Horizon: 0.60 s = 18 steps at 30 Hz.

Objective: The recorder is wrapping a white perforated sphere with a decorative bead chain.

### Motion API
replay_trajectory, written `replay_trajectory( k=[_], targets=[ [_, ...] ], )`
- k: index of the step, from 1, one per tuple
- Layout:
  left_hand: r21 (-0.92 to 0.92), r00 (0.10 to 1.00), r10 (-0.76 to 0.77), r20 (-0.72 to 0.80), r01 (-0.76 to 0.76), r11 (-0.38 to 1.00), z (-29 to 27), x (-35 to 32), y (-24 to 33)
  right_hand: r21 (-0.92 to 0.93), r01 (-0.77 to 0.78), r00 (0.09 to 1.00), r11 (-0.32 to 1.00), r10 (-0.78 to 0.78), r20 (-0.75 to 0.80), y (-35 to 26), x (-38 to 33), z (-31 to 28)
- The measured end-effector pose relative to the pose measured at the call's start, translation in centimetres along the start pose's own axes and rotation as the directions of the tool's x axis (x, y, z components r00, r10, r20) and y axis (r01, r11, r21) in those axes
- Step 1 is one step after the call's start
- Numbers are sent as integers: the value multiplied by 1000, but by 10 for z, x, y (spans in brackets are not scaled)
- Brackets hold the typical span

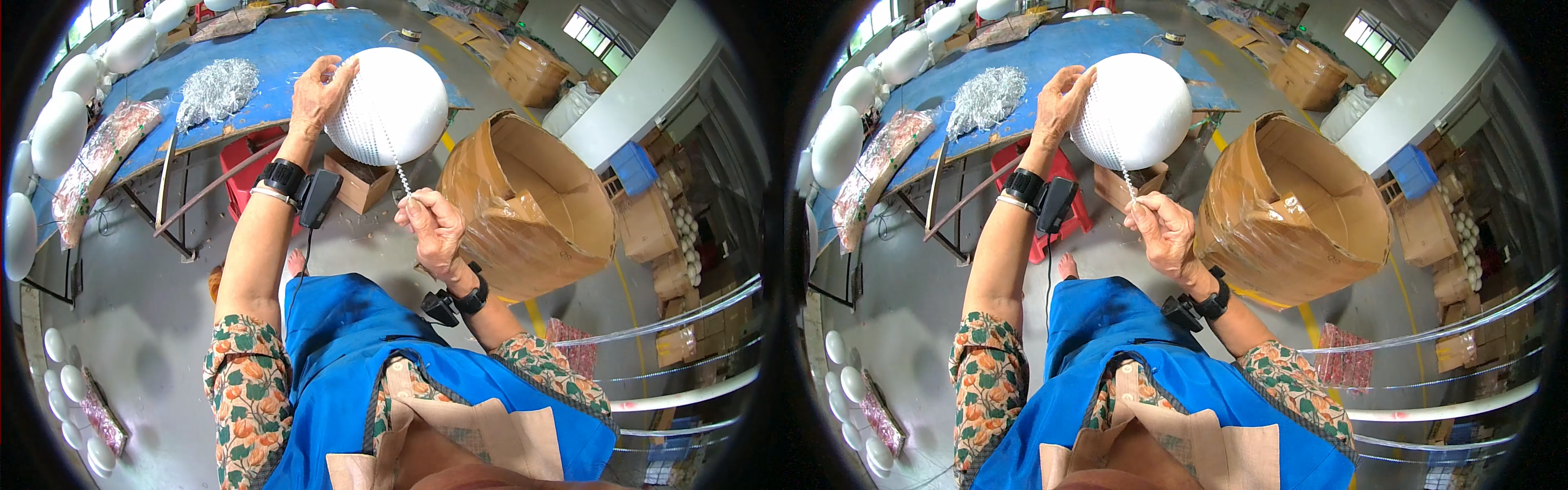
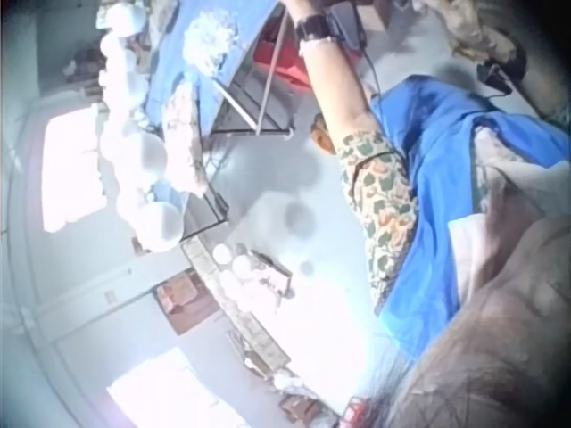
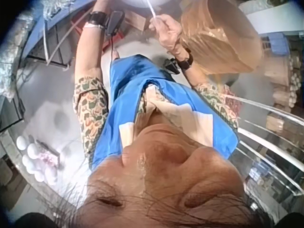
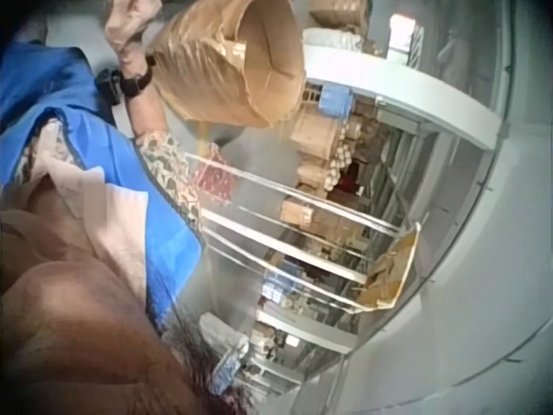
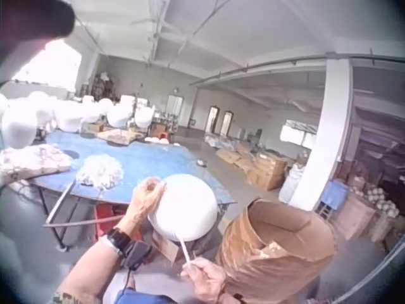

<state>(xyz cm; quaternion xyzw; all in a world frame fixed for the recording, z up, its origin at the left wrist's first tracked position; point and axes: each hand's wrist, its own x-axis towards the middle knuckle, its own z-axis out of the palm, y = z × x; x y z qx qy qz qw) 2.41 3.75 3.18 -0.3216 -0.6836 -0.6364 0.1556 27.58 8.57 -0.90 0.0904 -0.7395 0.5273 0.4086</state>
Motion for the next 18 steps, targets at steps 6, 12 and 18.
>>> replay_trajectory(
  k=[6,12,18],
  targets=[
    [-38,991,-50,125,55,998,-6,4,8,36,-151,988,988,152,-24,27,-10,-4],
    [-95,976,4,218,17,995,-12,-4,3,166,-352,927,921,367,-74,46,-9,-2],
    [-160,976,-10,218,45,986,-6,0,-5,252,-411,899,876,435,-44,60,0,3]
  ],
)
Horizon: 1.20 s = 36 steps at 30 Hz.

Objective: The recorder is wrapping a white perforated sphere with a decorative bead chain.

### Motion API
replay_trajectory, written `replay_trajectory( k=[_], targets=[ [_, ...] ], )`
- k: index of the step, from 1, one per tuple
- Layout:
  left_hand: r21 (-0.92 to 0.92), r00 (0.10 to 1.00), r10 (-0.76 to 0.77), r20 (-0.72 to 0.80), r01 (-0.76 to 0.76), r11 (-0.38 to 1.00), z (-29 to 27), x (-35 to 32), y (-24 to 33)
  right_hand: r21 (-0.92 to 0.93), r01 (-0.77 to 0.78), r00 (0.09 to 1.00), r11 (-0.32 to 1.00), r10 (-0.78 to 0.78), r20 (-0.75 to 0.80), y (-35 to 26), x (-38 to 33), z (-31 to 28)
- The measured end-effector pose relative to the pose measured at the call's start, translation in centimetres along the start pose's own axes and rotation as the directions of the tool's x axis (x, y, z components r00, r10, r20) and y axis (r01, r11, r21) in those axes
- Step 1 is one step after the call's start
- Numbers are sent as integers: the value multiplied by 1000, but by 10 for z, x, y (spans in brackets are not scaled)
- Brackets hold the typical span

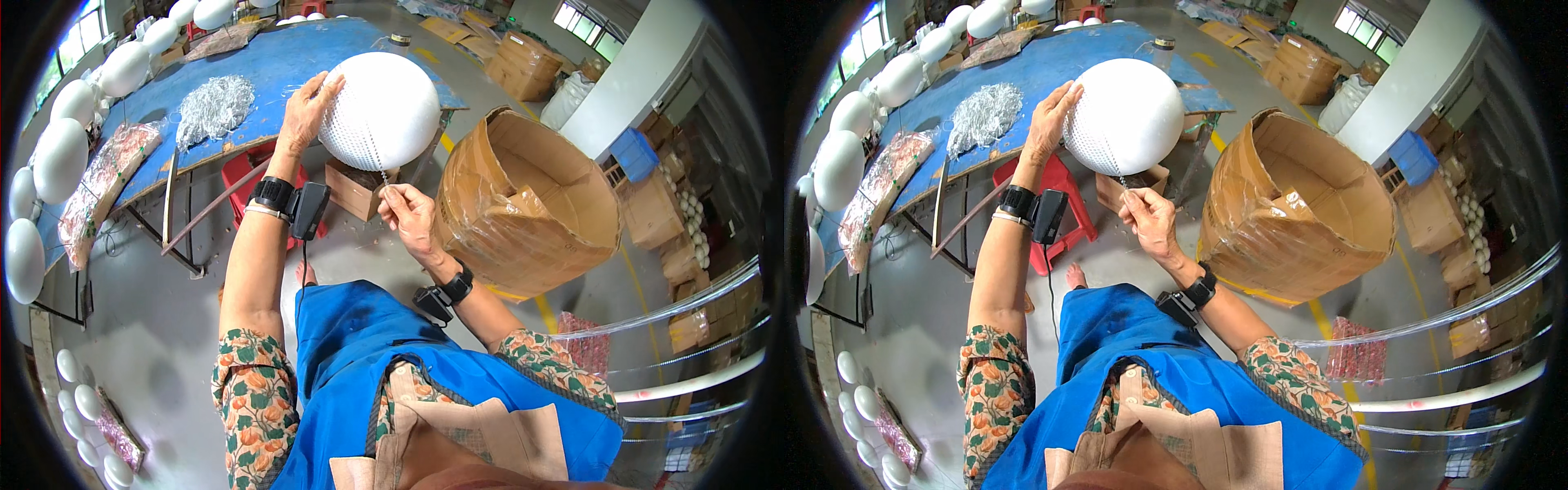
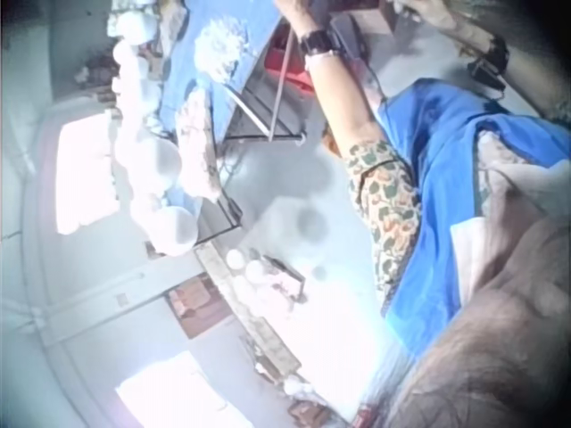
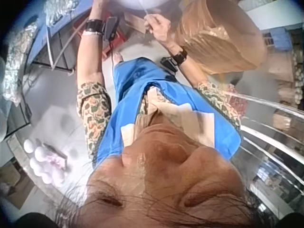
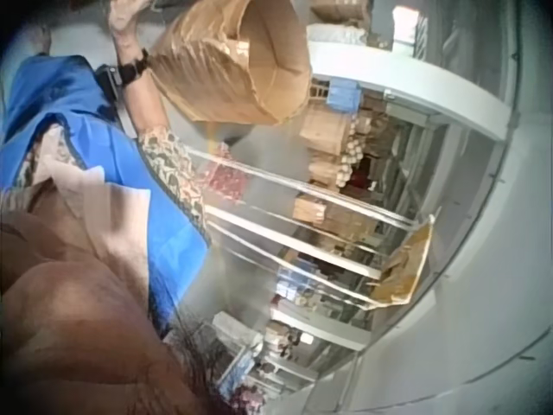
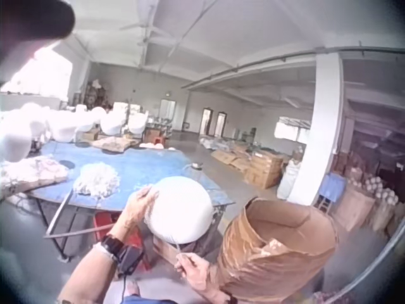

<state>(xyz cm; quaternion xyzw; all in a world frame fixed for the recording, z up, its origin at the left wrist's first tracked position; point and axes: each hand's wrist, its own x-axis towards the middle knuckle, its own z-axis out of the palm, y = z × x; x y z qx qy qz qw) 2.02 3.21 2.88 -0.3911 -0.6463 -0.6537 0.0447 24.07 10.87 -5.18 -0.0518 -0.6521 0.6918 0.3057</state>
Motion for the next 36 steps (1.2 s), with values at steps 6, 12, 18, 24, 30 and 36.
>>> replay_trajectory(
  k=[6,12,18,24,30,36],
  targets=[
    [40,999,31,-35,-29,999,1,7,-11,-11,-33,998,999,32,-59,1,8,2],
    [93,998,-11,-62,17,996,3,6,-6,52,-63,988,997,69,-137,3,19,7],
    [110,975,-17,-220,42,993,4,7,-3,-3,9,983,1000,-9,-184,3,18,10],
    [15,991,-11,-137,13,1000,0,2,8,-44,67,995,997,-70,-69,-8,-4,14],
    [97,987,-28,-160,44,994,2,4,10,-147,131,991,980,-130,16,-12,-6,11],
    [219,965,53,-256,5,976,3,9,10,-101,134,991,986,-133,17,-15,-3,16]
  ],
)
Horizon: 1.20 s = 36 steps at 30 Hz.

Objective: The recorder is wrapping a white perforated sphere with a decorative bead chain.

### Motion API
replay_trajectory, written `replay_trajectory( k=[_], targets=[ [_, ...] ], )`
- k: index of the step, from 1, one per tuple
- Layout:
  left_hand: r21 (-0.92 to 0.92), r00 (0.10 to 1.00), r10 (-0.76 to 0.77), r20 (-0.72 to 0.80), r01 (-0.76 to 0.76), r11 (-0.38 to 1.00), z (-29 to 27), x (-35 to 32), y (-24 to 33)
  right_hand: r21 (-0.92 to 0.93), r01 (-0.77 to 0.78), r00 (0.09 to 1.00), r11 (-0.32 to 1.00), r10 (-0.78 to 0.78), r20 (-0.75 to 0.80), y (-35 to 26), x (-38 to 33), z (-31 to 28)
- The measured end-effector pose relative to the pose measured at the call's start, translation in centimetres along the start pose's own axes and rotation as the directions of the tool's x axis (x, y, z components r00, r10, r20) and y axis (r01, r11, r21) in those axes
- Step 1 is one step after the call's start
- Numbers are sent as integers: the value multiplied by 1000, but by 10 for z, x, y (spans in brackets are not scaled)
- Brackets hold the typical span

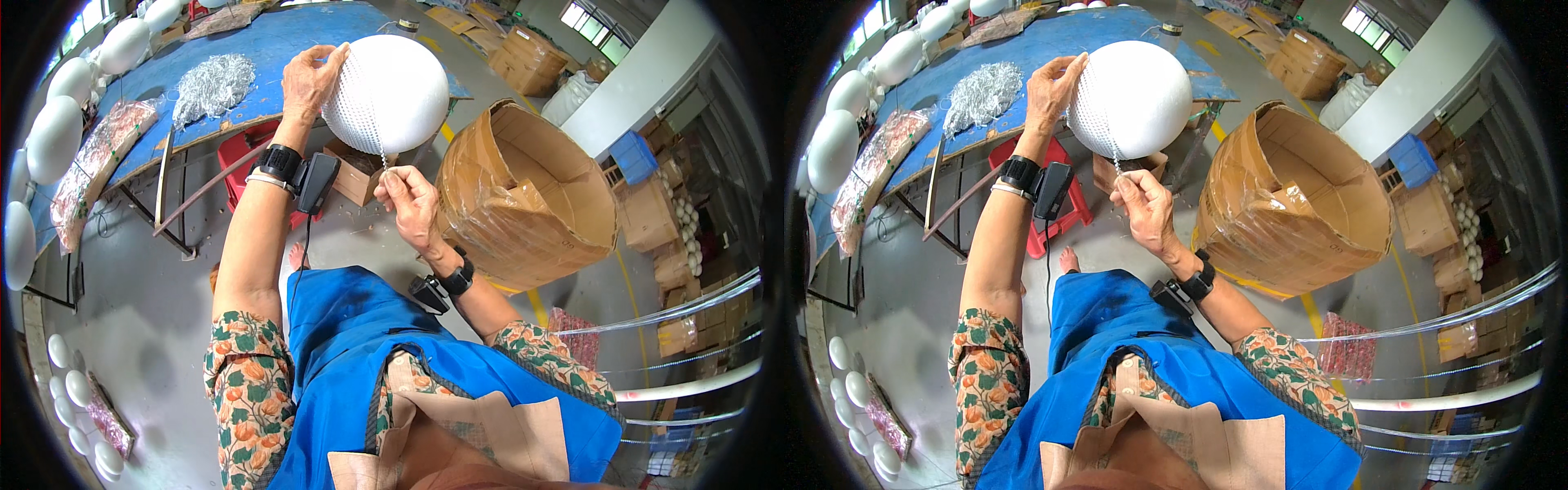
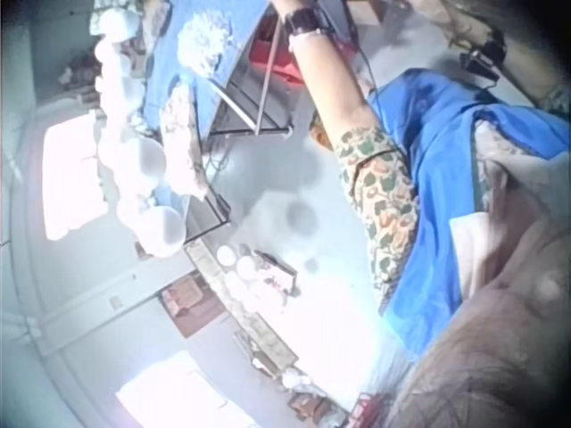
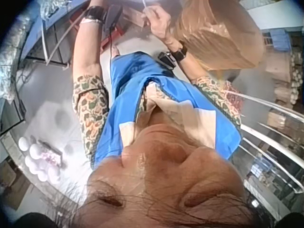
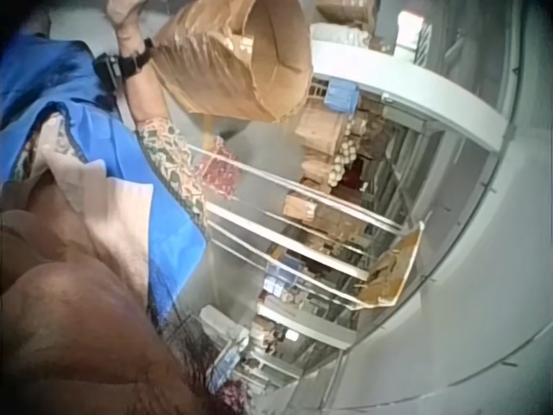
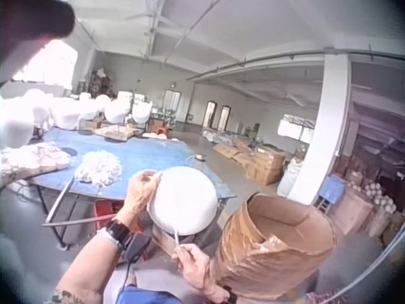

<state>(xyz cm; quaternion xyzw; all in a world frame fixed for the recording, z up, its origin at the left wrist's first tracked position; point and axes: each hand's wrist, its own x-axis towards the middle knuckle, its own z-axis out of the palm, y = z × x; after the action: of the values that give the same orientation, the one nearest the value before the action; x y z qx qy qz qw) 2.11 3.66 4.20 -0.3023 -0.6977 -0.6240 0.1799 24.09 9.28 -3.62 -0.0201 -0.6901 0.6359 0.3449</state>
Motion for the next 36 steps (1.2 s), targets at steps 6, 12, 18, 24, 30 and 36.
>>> replay_trajectory(
  k=[6,12,18,24,30,36],
  targets=[
    [-30,995,-62,81,64,997,-5,-1,5,-42,-13,999,999,14,33,3,1,-1],
    [-25,986,-112,127,117,993,-7,-5,5,58,12,996,998,-6,-93,6,6,-1],
    [-64,985,14,171,-3,998,-6,-11,-7,73,-26,991,997,35,-128,14,14,0],
    [-181,976,132,176,-100,978,0,-4,-8,63,-28,988,998,37,-152,3,22,4],
    [-255,983,-77,167,118,960,1,-5,-15,1,50,997,999,-50,55,-13,6,15],
    [-201,998,-49,24,53,978,3,-8,-11,35,22,1000,999,-22,-3,3,8,-1]
  ],
)
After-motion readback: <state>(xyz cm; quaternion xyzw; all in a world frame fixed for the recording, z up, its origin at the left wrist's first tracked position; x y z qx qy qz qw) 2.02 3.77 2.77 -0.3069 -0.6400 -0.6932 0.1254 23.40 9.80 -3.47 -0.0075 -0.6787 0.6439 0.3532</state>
